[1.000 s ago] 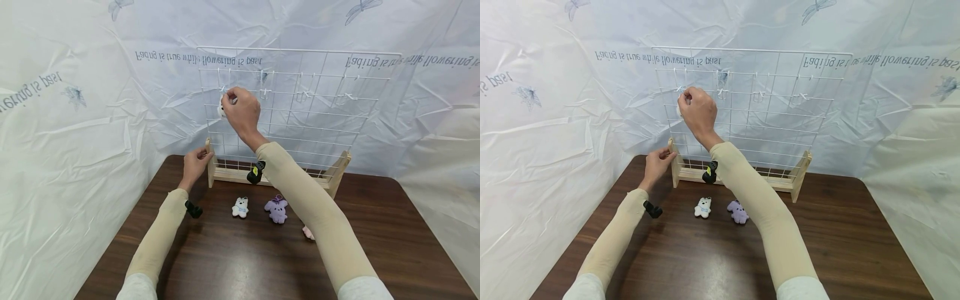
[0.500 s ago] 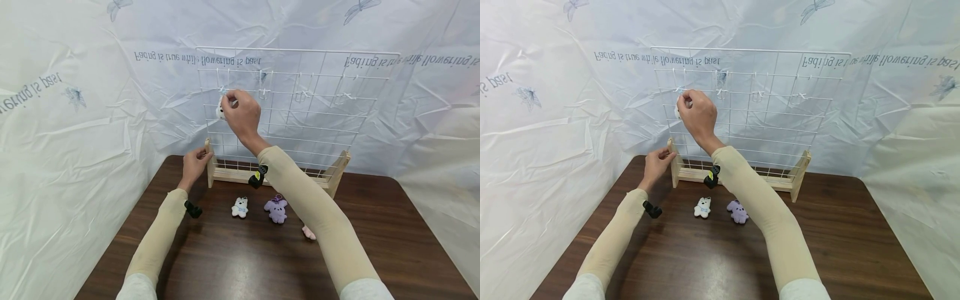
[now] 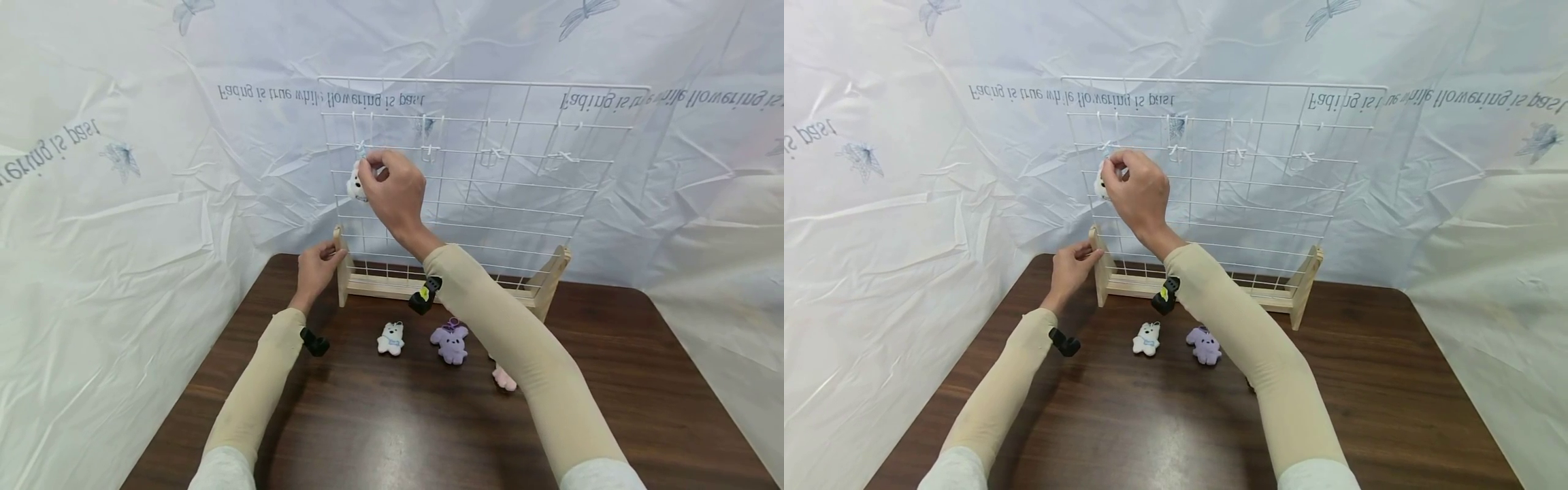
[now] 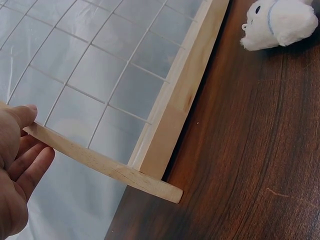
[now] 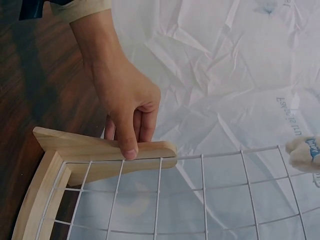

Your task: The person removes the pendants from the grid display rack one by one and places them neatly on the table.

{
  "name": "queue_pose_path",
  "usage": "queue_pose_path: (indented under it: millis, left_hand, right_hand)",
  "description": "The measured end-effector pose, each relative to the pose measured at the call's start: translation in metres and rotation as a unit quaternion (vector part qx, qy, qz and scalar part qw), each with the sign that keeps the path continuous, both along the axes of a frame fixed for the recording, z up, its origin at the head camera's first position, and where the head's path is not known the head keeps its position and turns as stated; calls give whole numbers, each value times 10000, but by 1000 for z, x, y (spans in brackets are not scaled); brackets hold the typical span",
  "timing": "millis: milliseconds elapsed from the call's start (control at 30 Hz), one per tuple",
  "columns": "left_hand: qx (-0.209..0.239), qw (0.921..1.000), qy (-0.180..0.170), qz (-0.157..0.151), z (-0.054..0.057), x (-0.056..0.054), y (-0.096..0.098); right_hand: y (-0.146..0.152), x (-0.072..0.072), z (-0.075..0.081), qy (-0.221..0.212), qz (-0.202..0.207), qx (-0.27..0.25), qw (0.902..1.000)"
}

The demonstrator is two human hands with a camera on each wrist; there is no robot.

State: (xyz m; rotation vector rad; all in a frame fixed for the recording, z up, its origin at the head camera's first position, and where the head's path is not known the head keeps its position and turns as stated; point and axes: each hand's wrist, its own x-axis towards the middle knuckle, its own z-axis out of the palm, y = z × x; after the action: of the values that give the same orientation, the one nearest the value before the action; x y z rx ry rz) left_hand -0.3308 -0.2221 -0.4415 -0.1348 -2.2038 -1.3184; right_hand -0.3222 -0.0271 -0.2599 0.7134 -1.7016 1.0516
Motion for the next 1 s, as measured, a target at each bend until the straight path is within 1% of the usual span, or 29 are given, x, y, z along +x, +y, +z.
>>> queue_pose_path:
  millis: [200, 400, 567, 767, 1000]
  left_hand:
    - [-34, 10000, 7, -10, 0, -1, 0]
    - [-100, 9999, -4, 17, 1, 0, 1]
    - [-137, 9999, 48, 9, 1, 1, 0]
    - [-115, 9999, 67, -23, 1, 0, 1]
    - [-133, 9999, 48, -20, 0, -2, 0]
  right_hand:
    - [3, 3, 0, 98, 88, -11, 9999]
    - [8, 7, -3, 203, 343, 74, 9992]
    - [13, 10, -6, 179, 559, 81, 9982]
    - [18, 13, -14, 7, 776, 223, 9967]
    - [24, 18, -28, -376, 1030, 525, 9926]
